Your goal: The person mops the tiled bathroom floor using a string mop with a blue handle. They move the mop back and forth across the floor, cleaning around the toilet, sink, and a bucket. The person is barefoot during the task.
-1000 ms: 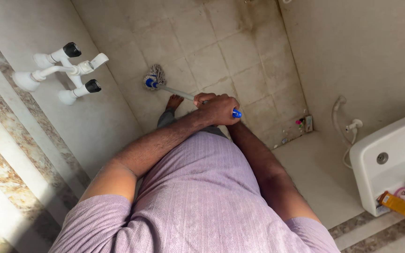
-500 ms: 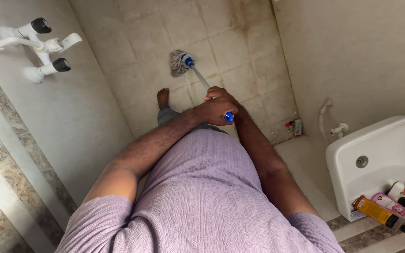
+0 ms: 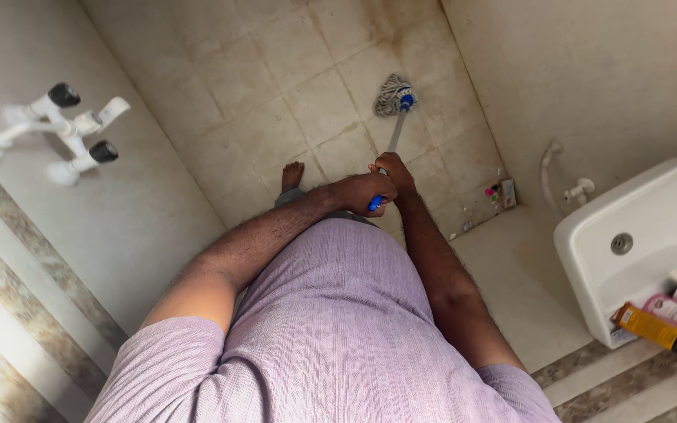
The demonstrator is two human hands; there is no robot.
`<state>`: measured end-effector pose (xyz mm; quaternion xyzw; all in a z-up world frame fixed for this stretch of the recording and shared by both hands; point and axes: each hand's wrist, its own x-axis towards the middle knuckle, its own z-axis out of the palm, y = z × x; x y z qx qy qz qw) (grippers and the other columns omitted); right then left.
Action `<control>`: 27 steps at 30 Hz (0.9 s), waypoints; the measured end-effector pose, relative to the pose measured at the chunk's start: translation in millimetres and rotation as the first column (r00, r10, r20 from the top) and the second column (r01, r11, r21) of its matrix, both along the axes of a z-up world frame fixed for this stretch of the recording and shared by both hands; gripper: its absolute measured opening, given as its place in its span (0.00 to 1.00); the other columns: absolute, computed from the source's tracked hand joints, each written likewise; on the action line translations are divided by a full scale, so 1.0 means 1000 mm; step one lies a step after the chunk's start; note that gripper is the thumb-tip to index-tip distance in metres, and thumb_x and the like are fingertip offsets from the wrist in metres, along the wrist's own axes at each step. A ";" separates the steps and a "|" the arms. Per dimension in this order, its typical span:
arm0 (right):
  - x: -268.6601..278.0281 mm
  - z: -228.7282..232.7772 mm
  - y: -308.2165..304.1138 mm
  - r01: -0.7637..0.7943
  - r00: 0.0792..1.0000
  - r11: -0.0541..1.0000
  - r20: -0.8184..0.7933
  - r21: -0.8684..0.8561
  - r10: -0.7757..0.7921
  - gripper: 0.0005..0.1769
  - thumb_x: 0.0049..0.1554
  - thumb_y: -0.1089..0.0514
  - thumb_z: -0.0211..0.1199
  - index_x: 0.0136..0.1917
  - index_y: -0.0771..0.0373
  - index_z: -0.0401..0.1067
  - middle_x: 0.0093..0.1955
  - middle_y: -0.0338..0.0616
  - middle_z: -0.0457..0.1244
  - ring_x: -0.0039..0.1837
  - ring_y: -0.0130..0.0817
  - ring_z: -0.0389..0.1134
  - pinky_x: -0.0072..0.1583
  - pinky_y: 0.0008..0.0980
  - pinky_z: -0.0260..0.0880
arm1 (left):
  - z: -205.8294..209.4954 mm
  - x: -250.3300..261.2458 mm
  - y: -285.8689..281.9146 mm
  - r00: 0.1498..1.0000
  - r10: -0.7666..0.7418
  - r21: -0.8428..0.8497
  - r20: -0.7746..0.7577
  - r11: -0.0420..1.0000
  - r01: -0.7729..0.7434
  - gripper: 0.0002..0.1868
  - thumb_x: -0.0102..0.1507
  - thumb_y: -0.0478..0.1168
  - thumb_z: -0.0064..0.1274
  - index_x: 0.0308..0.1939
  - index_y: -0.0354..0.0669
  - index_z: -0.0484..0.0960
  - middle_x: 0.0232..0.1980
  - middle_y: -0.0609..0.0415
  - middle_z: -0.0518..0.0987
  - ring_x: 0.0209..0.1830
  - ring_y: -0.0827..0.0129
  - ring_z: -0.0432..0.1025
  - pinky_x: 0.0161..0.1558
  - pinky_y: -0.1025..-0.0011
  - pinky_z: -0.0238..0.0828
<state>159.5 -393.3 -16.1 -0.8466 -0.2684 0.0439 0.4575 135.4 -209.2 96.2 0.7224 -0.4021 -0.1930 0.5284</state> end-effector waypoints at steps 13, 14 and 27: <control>-0.004 -0.030 0.014 0.330 0.929 0.941 -0.150 -0.073 -0.337 0.08 0.60 0.61 0.64 0.41 0.62 0.67 0.38 0.51 0.63 0.43 0.56 0.63 0.78 0.52 0.52 | -0.021 0.052 0.011 0.955 -0.296 0.046 -0.021 0.954 0.297 0.09 0.50 0.32 0.55 0.25 0.43 0.69 0.26 0.51 0.72 0.28 0.58 0.69 0.32 0.59 0.64; -0.004 -0.026 0.015 0.356 0.912 0.931 -0.189 -0.074 -0.364 0.08 0.59 0.63 0.63 0.41 0.63 0.65 0.37 0.52 0.62 0.42 0.57 0.60 0.80 0.52 0.51 | -0.022 0.054 0.009 0.947 -0.317 0.037 -0.044 0.947 0.319 0.10 0.51 0.33 0.56 0.25 0.43 0.69 0.27 0.51 0.72 0.28 0.58 0.69 0.32 0.59 0.65; 0.086 -0.060 -0.026 0.847 0.456 0.380 -0.875 0.371 -0.161 0.08 0.65 0.57 0.58 0.46 0.64 0.68 0.44 0.41 0.61 0.48 0.32 0.64 0.52 0.35 0.67 | 0.012 0.174 -0.047 0.948 -0.288 -0.079 0.133 0.951 0.300 0.12 0.49 0.33 0.62 0.28 0.48 0.73 0.32 0.56 0.76 0.36 0.59 0.73 0.42 0.51 0.63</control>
